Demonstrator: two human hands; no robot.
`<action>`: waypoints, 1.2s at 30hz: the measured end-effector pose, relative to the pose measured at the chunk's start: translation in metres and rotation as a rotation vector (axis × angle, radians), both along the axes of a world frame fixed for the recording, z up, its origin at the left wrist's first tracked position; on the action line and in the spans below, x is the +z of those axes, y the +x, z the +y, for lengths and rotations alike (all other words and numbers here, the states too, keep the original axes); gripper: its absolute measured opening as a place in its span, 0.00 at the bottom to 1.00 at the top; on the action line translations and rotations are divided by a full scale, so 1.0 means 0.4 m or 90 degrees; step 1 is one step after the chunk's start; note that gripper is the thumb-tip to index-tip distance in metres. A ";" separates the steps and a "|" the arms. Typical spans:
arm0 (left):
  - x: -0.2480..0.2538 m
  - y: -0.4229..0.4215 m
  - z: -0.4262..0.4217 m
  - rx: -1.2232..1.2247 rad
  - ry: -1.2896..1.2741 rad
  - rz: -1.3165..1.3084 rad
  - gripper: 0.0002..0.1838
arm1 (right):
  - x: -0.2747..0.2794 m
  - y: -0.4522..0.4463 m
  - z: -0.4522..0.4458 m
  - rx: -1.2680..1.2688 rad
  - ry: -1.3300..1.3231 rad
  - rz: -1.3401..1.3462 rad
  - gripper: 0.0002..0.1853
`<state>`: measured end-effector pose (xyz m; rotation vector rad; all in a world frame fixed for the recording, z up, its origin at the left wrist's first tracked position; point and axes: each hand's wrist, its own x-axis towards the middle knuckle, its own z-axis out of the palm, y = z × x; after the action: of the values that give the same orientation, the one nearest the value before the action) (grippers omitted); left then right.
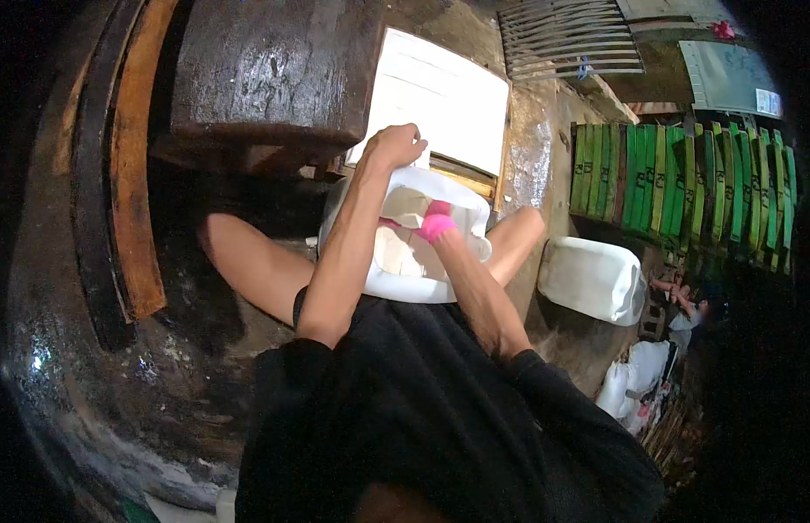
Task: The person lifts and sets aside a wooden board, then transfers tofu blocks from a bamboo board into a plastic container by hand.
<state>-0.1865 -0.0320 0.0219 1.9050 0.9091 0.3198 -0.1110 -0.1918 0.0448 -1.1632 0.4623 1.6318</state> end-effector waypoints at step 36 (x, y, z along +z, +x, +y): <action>0.029 -0.010 0.006 0.003 -0.055 -0.001 0.20 | -0.127 0.023 -0.043 0.484 -0.079 -0.970 0.28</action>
<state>-0.1905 -0.0296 0.0334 1.8224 0.9129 0.2806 -0.1019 -0.2092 -0.0061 -2.4092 -0.9607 0.7867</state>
